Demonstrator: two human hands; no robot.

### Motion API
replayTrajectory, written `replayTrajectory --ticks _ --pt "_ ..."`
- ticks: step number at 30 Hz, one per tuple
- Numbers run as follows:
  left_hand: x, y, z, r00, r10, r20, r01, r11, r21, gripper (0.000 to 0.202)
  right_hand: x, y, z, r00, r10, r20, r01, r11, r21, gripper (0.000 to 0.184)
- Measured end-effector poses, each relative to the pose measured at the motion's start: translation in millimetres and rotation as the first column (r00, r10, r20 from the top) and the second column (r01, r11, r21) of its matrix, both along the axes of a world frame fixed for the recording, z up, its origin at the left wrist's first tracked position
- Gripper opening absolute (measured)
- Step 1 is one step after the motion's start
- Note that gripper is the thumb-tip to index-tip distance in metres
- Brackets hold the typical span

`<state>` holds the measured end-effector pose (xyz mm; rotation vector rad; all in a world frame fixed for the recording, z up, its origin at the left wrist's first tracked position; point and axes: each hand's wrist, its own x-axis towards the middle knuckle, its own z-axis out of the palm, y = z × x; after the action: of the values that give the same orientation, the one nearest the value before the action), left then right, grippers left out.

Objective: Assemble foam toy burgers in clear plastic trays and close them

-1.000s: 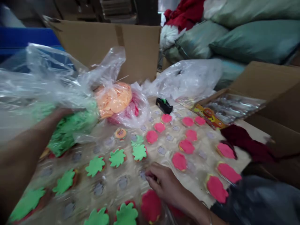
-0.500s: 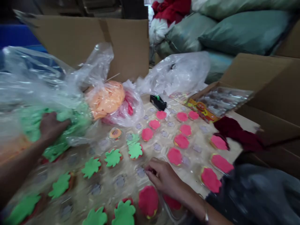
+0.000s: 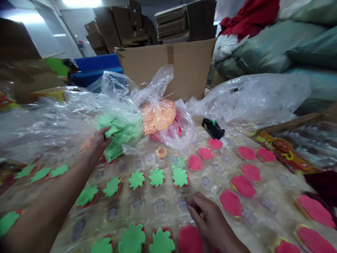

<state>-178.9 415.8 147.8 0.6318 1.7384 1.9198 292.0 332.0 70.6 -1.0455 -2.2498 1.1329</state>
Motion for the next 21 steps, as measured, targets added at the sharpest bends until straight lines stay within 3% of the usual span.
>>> replayTrajectory --ticks 4,7,9,12,15,17,18,20,21 --pt "15 -23 14.6 0.958 -0.19 0.212 0.143 0.965 0.218 0.025 -15 4 14.6 0.999 0.037 -0.013 -0.037 0.998 0.06 0.022" --pt "45 -45 18.1 0.927 -0.238 0.29 0.157 0.948 0.276 0.023 -40 14 26.0 0.996 0.049 -0.07 -0.033 0.976 0.215 0.016" --pt "77 -60 14.0 0.907 -0.258 0.332 0.186 0.954 0.234 0.025 -62 23 33.8 0.99 0.041 -0.132 0.015 0.917 0.399 0.028" --pt "135 -83 1.5 0.842 -0.371 0.391 0.343 0.929 0.141 0.03 -91 37 47.5 0.978 0.113 -0.175 0.025 0.77 0.638 0.044" --pt "184 -106 -11.1 0.723 -0.5 0.476 0.515 0.85 0.11 0.037 -97 42 60.1 0.957 0.271 -0.102 -0.12 0.691 0.713 0.04" --pt "206 -120 -18.0 0.66 -0.512 0.55 0.552 0.827 0.108 0.041 -88 35 64.1 0.923 0.378 -0.073 -0.238 0.708 0.665 0.036" --pt "214 -125 -21.2 0.636 -0.504 0.584 0.55 0.827 0.115 0.042 -81 29 64.3 0.91 0.403 -0.094 -0.265 0.742 0.617 0.034" --pt "227 -135 -27.0 0.589 -0.483 0.648 0.546 0.829 0.122 0.043 -66 14 61.1 0.912 0.339 -0.231 -0.207 0.866 0.456 0.03" --pt "232 -140 -29.5 0.568 -0.471 0.675 0.55 0.827 0.114 0.042 -60 6 58.2 0.916 0.24 -0.322 -0.132 0.937 0.324 0.027"
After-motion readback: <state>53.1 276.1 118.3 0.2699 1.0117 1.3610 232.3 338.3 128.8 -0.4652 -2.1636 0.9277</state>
